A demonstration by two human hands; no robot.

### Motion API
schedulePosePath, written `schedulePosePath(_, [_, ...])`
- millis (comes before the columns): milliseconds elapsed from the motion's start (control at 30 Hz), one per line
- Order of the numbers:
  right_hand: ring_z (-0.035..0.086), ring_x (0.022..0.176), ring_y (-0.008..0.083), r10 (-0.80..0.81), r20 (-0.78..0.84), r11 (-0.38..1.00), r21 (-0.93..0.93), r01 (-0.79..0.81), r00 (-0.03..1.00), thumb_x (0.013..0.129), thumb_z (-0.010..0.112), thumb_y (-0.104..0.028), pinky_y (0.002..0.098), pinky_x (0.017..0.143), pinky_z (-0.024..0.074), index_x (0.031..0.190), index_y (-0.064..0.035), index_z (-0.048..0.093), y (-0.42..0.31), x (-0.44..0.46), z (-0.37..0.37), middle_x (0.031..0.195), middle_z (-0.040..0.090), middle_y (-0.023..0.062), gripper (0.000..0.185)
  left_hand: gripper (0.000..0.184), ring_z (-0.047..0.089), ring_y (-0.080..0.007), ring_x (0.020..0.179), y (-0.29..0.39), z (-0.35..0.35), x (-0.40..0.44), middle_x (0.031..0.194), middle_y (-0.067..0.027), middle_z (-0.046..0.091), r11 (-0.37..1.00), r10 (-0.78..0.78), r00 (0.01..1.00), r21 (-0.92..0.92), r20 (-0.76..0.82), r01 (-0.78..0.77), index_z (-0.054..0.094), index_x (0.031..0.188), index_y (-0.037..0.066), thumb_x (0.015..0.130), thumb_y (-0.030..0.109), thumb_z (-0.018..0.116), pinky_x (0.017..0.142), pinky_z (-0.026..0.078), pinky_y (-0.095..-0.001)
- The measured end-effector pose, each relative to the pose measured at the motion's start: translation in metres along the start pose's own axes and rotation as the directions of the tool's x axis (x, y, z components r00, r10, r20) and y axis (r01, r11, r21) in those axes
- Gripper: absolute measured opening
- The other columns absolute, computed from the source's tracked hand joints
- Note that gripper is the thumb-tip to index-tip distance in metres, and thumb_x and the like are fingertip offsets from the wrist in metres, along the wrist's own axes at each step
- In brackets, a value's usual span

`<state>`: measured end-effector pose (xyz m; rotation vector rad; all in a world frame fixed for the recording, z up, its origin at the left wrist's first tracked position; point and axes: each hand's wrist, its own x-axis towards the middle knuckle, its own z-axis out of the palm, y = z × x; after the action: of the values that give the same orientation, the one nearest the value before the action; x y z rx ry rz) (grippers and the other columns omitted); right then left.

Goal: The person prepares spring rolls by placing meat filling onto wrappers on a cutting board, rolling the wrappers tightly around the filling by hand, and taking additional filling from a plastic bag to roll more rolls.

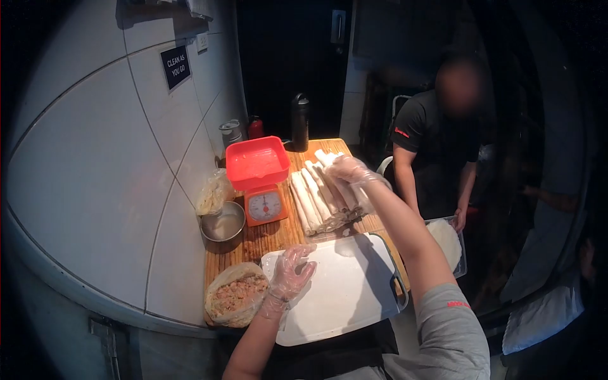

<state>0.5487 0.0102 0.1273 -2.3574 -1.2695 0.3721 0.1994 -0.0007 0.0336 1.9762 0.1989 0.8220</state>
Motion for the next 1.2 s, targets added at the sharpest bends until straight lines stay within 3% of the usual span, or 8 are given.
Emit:
schedulePosePath(233, [0.063, 0.115, 0.0347, 0.151, 0.059, 0.987, -0.06, -0.147, 0.987, 0.085, 0.068, -0.038, 0.0411, 0.097, 0.0489, 0.124, -0.0019, 0.066, -0.033, -0.015, -0.007, 0.123, 0.066, 0.0235, 0.054, 0.029, 0.065, -0.0237, 0.1, 0.004, -0.003, 0.001, 0.107, -0.0122, 0.066, 0.998, 0.014, 0.999, -0.055, 0.035, -0.012, 0.069, 0.113, 0.001, 0.083, 0.001, 0.069, 0.089, 0.052, -0.0337])
schedulePosePath(400, [0.06, 0.113, 0.0387, -0.226, -0.033, 0.93, -0.303, 0.206, 0.973, 0.089, 0.063, -0.025, 0.0413, 0.1, 0.0454, 0.13, -0.0068, 0.057, -0.036, -0.054, 0.017, 0.119, 0.065, 0.0214, 0.046, 0.026, 0.065, -0.0232, 0.099, 0.005, 0.001, 0.002, 0.106, -0.0114, 0.066, 0.99, -0.006, 0.999, -0.137, 0.033, 0.011, 0.071, 0.11, 0.001, 0.084, 0.001, 0.068, 0.088, 0.052, -0.0336])
schedulePosePath(500, [0.06, 0.111, 0.0399, -0.453, -0.426, 0.876, -0.375, 0.303, 0.783, 0.089, 0.059, -0.013, 0.0467, 0.102, 0.0443, 0.115, -0.0025, 0.061, -0.012, -0.041, 0.069, 0.111, 0.065, 0.024, 0.028, 0.025, 0.065, -0.0241, 0.098, -0.004, 0.002, 0.0, 0.104, -0.0115, 0.066, 0.996, 0.021, 0.999, -0.093, 0.047, -0.017, 0.071, 0.109, 0.002, 0.084, 0.001, 0.067, 0.086, 0.052, -0.0344])
schedulePosePath(633, [0.055, 0.124, 0.0405, -0.108, -0.303, 0.993, -0.082, 0.087, 0.947, 0.087, 0.057, -0.003, 0.0439, 0.106, 0.042, 0.129, -0.0015, 0.057, -0.009, -0.006, 0.056, 0.127, 0.06, 0.0251, 0.043, 0.025, 0.065, -0.0257, 0.097, -0.009, 0.002, 0.0, 0.102, -0.012, 0.066, 0.997, 0.069, 0.997, -0.045, 0.04, -0.067, 0.072, 0.108, 0.003, 0.084, 0.001, 0.067, 0.084, 0.053, -0.0353])
schedulePosePath(733, [0.055, 0.125, 0.0391, -0.201, -0.483, 0.976, -0.023, 0.217, 0.852, 0.087, 0.055, -0.008, 0.0417, 0.108, 0.0412, 0.124, -0.001, 0.063, 0.002, 0.008, 0.08, 0.128, 0.061, 0.025, 0.038, 0.025, 0.065, -0.0262, 0.096, -0.008, 0.004, -0.001, 0.1, -0.0121, 0.066, 0.996, 0.069, 0.997, -0.063, 0.034, -0.067, 0.072, 0.108, 0.004, 0.084, 0.002, 0.067, 0.084, 0.053, -0.0357])
schedulePosePath(800, [0.057, 0.125, 0.0374, -0.001, -0.119, 1.0, 0.026, 0.004, 0.993, 0.09, 0.053, -0.013, 0.0397, 0.11, 0.0412, 0.129, -0.002, 0.062, -0.03, -0.017, 0.035, 0.13, 0.061, 0.0249, 0.042, 0.025, 0.065, -0.0266, 0.095, -0.005, 0.002, 0.002, 0.1, -0.0121, 0.066, 0.995, 0.06, 0.997, -0.08, 0.038, -0.057, 0.072, 0.108, 0.004, 0.084, 0.002, 0.067, 0.083, 0.053, -0.0361])
schedulePosePath(933, [0.057, 0.125, 0.0372, 0.115, -0.255, 0.809, 0.584, 0.059, 0.96, 0.092, 0.057, -0.021, 0.0389, 0.11, 0.0413, 0.134, -0.0011, 0.059, 0.026, -0.011, 0.026, 0.13, 0.061, 0.024, 0.046, 0.025, 0.065, -0.0271, 0.095, 0.0, 0.002, 0.0, 0.099, -0.0121, 0.066, 0.991, 0.024, 0.999, -0.129, 0.044, -0.018, 0.072, 0.109, 0.004, 0.084, 0.002, 0.066, 0.083, 0.054, -0.0368])
schedulePosePath(1200, [0.042, 0.135, 0.0454, -0.352, -0.399, 0.933, -0.217, 0.286, 0.846, 0.091, 0.058, -0.017, 0.0448, 0.114, 0.0339, 0.142, 0.0036, 0.044, 0.012, -0.082, 0.102, 0.143, 0.046, 0.0304, 0.056, 0.025, 0.065, -0.0247, 0.094, -0.007, 0.004, 0.0, 0.099, -0.0111, 0.065, 0.994, 0.077, 0.994, -0.088, 0.074, -0.07, 0.072, 0.108, 0.003, 0.085, 0.0, 0.063, 0.081, 0.055, -0.0357])
